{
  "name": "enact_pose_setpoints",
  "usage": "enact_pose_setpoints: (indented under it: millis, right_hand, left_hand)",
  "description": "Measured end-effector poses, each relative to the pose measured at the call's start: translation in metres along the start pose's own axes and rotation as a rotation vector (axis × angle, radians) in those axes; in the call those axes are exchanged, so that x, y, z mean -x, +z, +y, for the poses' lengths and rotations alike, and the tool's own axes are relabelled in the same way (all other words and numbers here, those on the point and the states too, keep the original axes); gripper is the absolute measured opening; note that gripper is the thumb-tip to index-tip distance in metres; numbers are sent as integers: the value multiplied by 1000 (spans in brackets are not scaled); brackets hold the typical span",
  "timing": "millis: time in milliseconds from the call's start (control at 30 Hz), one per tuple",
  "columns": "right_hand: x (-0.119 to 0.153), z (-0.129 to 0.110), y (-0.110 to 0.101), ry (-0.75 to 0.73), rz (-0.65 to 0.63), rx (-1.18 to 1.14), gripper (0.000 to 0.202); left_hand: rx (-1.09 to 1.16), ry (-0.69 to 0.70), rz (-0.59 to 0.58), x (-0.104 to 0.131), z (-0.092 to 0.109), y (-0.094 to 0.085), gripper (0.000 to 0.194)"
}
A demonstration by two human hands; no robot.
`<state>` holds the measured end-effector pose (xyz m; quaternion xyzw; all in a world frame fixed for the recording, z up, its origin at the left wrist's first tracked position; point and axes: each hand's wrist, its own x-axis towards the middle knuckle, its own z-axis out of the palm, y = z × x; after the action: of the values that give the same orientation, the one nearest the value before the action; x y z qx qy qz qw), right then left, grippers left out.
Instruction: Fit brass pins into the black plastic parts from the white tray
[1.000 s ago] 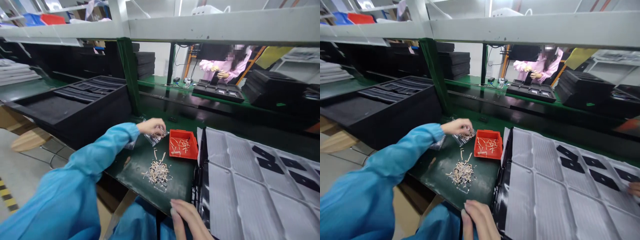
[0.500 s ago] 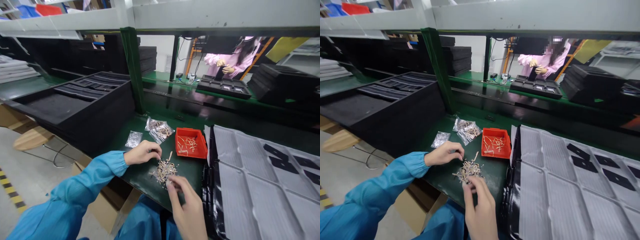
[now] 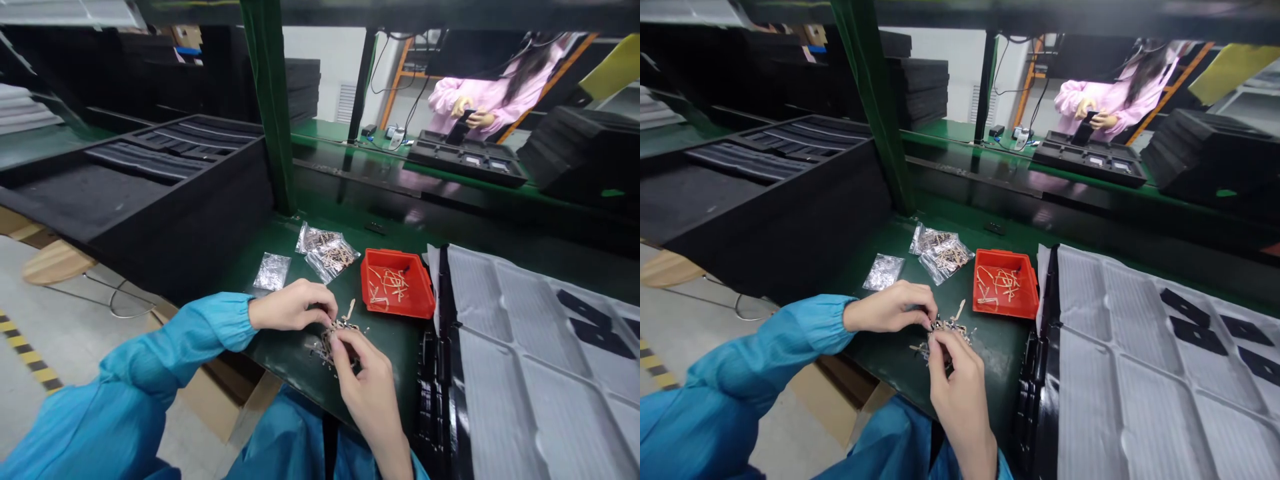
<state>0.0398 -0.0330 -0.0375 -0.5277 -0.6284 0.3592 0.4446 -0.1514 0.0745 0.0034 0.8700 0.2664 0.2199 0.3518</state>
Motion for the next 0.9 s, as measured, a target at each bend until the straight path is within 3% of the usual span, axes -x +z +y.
enact_pose_setpoints:
  millis: [133,167,367,633,833,900]
  right_hand:
    - [1,9,-1,72,-6,-21,24]
    - [1,12,-1,92,-4,-24,24]
    - [4,18,-2,134,9,-28,24]
    - [5,10,-6,-3,51,-2,17]
    - [4,-1,-9,-135,66,27,19]
    - [4,-3,-9,-170,71,36,19]
  left_hand:
    - [-78,-32,145,13,0,9,47]
    - [-103,-43,197,19,2,14,49]
    - [-226,-76,503,44,5,50,29]
    - [-4,-156,629,39,17,80,18]
    - [185,-255,844,34,25,99,32]
    - [233,-227,838,35,26,99,26]
